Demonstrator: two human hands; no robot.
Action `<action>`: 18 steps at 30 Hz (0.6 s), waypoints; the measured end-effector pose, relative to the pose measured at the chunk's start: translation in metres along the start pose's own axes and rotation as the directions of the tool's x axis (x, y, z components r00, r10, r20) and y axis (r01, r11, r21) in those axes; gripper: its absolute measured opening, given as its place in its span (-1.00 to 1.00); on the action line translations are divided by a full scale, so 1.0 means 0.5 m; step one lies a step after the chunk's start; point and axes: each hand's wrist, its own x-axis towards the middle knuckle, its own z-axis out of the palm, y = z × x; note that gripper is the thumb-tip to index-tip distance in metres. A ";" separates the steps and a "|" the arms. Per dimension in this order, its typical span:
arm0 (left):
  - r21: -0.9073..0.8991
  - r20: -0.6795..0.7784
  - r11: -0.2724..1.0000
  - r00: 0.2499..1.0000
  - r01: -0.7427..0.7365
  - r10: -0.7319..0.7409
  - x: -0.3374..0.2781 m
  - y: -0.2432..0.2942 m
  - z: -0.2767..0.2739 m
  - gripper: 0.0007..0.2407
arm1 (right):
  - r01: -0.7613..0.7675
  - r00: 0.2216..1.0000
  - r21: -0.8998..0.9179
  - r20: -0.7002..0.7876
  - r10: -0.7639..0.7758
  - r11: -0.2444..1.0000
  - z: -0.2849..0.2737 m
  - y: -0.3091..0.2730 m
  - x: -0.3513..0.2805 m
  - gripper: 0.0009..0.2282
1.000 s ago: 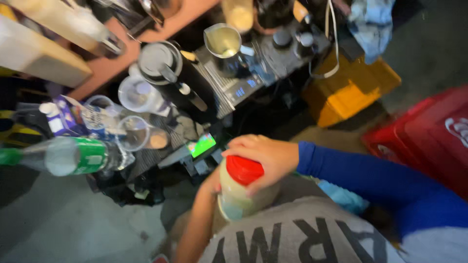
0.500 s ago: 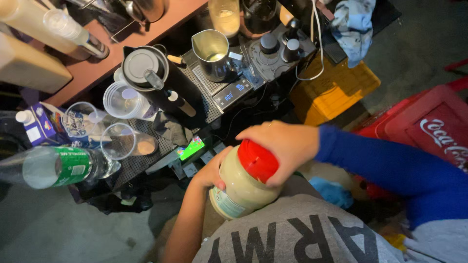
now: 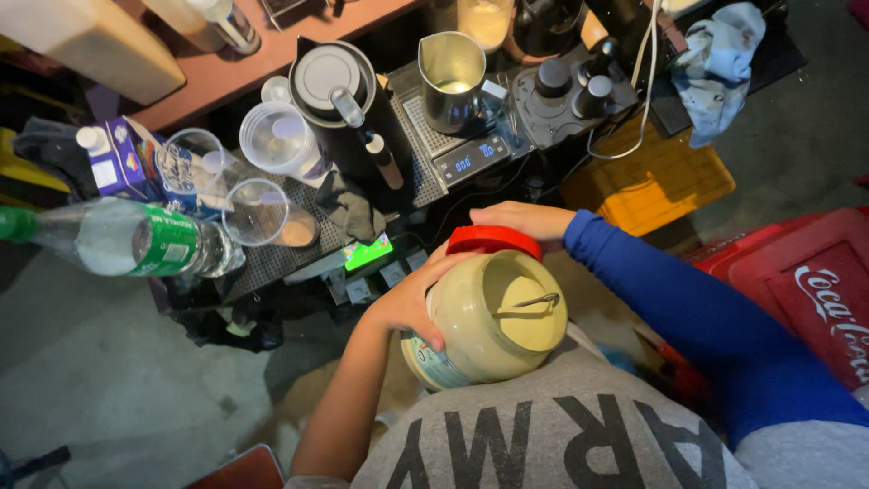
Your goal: The person prepares multiple drinks at a counter. They scoop a yellow powder into a metal pitcher, add liquid from a kettle, and use a handheld frother to mix the contents. They also pour a dark liquid into a plastic cup and add a white liquid from a squeeze bottle.
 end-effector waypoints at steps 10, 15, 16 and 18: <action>0.091 -0.159 0.993 0.985 0.075 -0.060 -0.045 0.023 0.002 0.12 | 0.407 0.891 -0.856 0.297 -0.343 0.318 0.059 -0.202 -0.192 -0.87; 0.192 -0.242 0.974 0.968 0.116 -0.067 0.003 0.052 0.020 0.19 | 0.598 0.769 -0.798 0.546 -0.332 0.071 0.009 -0.220 -0.143 -0.86; 0.199 -0.261 0.971 0.962 0.129 -0.075 0.015 0.063 0.023 0.20 | 0.626 0.745 -0.776 0.564 -0.355 0.081 -0.010 -0.225 -0.143 -0.84; 0.220 -0.308 0.964 0.948 0.147 -0.074 0.040 0.084 0.032 0.19 | 0.638 0.753 -0.728 0.522 -0.400 0.251 -0.042 -0.228 -0.140 -0.83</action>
